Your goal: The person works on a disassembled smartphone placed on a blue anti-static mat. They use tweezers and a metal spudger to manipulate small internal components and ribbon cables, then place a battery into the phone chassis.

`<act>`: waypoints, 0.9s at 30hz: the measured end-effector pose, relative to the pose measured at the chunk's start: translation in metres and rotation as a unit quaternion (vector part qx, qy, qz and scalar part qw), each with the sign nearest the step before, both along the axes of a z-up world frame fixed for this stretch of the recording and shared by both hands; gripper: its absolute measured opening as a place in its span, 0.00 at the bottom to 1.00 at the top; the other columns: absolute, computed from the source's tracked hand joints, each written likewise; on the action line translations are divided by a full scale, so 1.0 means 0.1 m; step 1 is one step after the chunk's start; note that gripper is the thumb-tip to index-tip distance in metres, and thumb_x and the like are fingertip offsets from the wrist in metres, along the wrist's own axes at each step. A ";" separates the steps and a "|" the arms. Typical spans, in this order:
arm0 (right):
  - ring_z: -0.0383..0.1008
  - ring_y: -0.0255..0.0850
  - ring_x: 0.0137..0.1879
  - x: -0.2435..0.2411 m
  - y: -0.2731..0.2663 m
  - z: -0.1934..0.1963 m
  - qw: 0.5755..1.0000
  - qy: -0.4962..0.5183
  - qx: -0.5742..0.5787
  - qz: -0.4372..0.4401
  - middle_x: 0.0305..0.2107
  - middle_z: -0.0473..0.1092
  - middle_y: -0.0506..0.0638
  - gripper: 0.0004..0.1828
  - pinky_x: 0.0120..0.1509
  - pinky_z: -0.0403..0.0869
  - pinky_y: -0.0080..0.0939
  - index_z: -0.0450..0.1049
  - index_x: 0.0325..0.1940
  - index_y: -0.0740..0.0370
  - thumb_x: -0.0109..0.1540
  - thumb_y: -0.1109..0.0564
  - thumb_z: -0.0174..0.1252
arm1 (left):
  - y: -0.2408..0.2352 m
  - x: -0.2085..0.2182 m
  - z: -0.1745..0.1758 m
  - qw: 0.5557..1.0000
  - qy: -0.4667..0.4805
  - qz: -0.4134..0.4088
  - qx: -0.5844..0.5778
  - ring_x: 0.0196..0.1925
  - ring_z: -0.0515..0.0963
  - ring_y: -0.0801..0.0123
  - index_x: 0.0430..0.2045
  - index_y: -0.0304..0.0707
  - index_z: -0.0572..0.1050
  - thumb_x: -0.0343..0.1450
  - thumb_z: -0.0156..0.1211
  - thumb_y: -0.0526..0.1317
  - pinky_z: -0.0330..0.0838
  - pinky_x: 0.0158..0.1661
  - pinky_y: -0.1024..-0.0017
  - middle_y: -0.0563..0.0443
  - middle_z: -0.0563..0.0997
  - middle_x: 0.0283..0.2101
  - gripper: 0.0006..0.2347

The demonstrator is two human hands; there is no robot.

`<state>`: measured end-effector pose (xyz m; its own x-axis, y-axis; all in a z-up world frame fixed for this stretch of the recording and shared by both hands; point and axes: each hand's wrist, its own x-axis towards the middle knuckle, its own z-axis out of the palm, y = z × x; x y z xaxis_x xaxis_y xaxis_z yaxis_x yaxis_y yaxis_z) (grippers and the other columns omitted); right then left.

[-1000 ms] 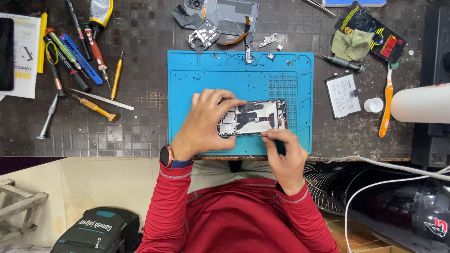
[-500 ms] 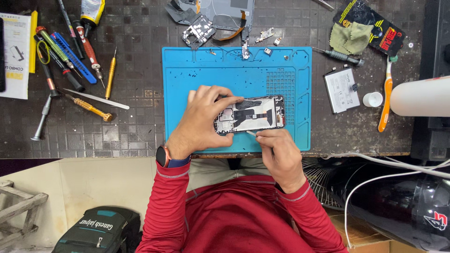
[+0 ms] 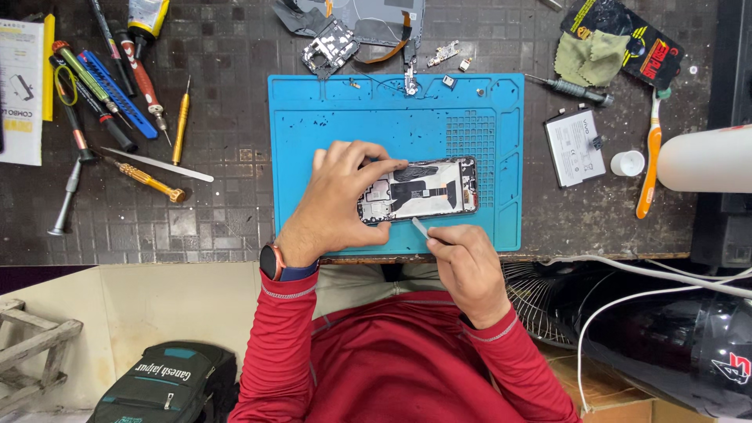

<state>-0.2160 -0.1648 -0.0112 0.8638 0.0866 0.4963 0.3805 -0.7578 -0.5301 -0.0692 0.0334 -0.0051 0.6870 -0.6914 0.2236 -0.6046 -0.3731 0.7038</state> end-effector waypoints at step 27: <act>0.73 0.47 0.47 -0.03 -0.01 -0.13 0.985 -0.042 0.024 -0.167 0.37 0.73 0.51 0.14 0.54 0.70 0.48 0.72 0.36 0.63 0.57 0.70 0.72 | 0.00 -0.01 0.01 1.000 -0.010 0.000 0.005 0.55 0.69 0.56 0.53 0.44 0.77 0.53 0.68 0.44 0.59 0.52 0.61 0.50 0.74 0.52 0.30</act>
